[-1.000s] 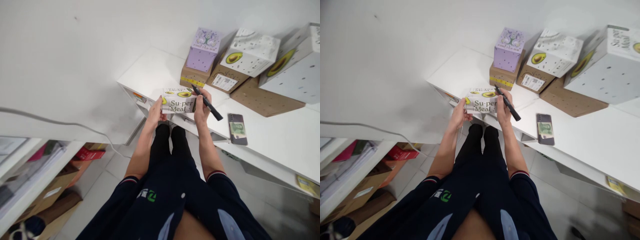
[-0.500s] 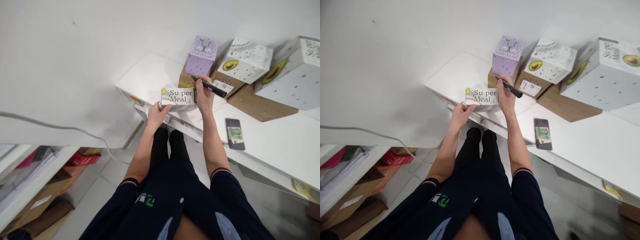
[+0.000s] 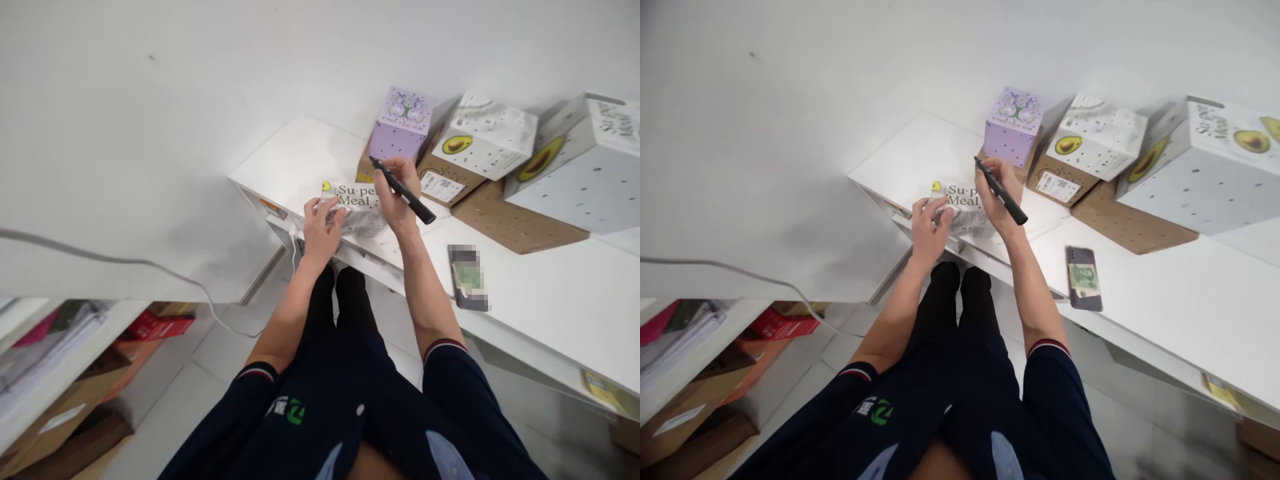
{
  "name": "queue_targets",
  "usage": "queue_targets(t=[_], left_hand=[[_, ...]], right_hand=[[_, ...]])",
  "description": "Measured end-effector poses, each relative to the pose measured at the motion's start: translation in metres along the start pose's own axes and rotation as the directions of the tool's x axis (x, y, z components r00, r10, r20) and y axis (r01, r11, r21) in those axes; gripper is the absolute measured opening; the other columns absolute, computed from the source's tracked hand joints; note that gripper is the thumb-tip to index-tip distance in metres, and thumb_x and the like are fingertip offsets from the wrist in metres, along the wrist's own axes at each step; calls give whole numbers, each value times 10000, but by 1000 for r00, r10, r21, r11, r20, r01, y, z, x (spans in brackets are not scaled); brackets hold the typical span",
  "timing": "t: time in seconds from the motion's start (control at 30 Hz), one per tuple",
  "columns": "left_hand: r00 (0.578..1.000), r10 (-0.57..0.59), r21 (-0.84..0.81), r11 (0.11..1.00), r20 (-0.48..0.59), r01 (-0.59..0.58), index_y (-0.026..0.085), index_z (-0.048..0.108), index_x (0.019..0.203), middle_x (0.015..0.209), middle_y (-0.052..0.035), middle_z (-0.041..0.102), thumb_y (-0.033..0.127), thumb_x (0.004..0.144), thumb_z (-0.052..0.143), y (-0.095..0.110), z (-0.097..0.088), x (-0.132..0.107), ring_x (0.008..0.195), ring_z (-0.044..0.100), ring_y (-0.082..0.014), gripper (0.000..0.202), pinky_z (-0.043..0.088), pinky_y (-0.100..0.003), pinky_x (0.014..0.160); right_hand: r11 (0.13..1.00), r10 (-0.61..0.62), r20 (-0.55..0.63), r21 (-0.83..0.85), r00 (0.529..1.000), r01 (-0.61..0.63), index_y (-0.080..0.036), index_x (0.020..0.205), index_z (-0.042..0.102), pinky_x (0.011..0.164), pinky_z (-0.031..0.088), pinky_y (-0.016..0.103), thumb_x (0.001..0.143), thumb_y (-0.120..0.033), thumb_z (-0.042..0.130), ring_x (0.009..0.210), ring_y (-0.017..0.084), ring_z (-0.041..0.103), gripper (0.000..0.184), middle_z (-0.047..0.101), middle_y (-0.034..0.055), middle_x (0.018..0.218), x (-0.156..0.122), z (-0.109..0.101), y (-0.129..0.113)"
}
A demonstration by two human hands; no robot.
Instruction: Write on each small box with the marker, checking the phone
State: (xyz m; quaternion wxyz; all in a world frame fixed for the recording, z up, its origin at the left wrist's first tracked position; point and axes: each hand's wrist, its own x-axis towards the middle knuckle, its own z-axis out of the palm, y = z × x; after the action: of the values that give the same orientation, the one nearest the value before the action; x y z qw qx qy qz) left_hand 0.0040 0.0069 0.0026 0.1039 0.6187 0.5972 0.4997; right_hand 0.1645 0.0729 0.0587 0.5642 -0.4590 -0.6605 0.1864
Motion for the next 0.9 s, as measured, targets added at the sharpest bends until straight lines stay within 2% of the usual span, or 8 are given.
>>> queue_targets(t=[0.1, 0.23, 0.43, 0.73, 0.9], left_hand=[[1000, 6, 85, 996, -22, -4, 201, 687, 1200, 1236, -156, 618, 591, 1000, 372, 0, 1, 0, 1166, 607, -217, 540, 533, -360, 993], [1000, 3, 239, 971, 0, -3, 197, 673, 1276, 1311, -181, 612, 530, 1022, 357, 6, 2, -3, 1160, 642, -249, 525, 551, -379, 963], [999, -24, 376, 927, 37, 8, 187, 656, 1323, 1427, -199, 584, 462, 1038, 337, 16, 1, -3, 1184, 668, -296, 509, 570, -406, 944], [998, -6, 389, 921, 63, -19, 196, 648, 1330, 1422, -191, 600, 479, 1035, 335, 14, -4, -1, 1174, 675, -269, 515, 559, -378, 967], [998, 21, 406, 913, 54, -41, 189, 665, 1312, 1397, -197, 618, 484, 1037, 326, 13, -4, -1, 1159, 685, -276, 527, 570, -380, 941]], right_hand=[[991, 82, 100, 95, 992, -91, -210, 858, 573, 615, 470, 257, 911, -389, 599, 615, 106, 560, 188, 586, -40, 692, 0, 8, -3], [990, 102, 71, 92, 992, -109, -207, 679, 500, 557, 382, 223, 898, -345, 597, 542, 71, 453, 277, 482, -78, 578, 3, 15, -3], [993, 95, 57, 66, 994, -99, -204, 676, 478, 556, 358, 212, 902, -332, 601, 538, 56, 442, 288, 461, -85, 577, 2, 16, -4], [991, 113, 128, 60, 985, -122, -207, 706, 486, 578, 396, 222, 909, -328, 616, 583, 73, 498, 270, 473, -71, 610, 4, 18, -1], [989, 127, 113, 60, 985, -134, -212, 703, 475, 579, 409, 223, 913, -354, 608, 585, 77, 501, 286, 471, -70, 606, 4, 18, 0]])
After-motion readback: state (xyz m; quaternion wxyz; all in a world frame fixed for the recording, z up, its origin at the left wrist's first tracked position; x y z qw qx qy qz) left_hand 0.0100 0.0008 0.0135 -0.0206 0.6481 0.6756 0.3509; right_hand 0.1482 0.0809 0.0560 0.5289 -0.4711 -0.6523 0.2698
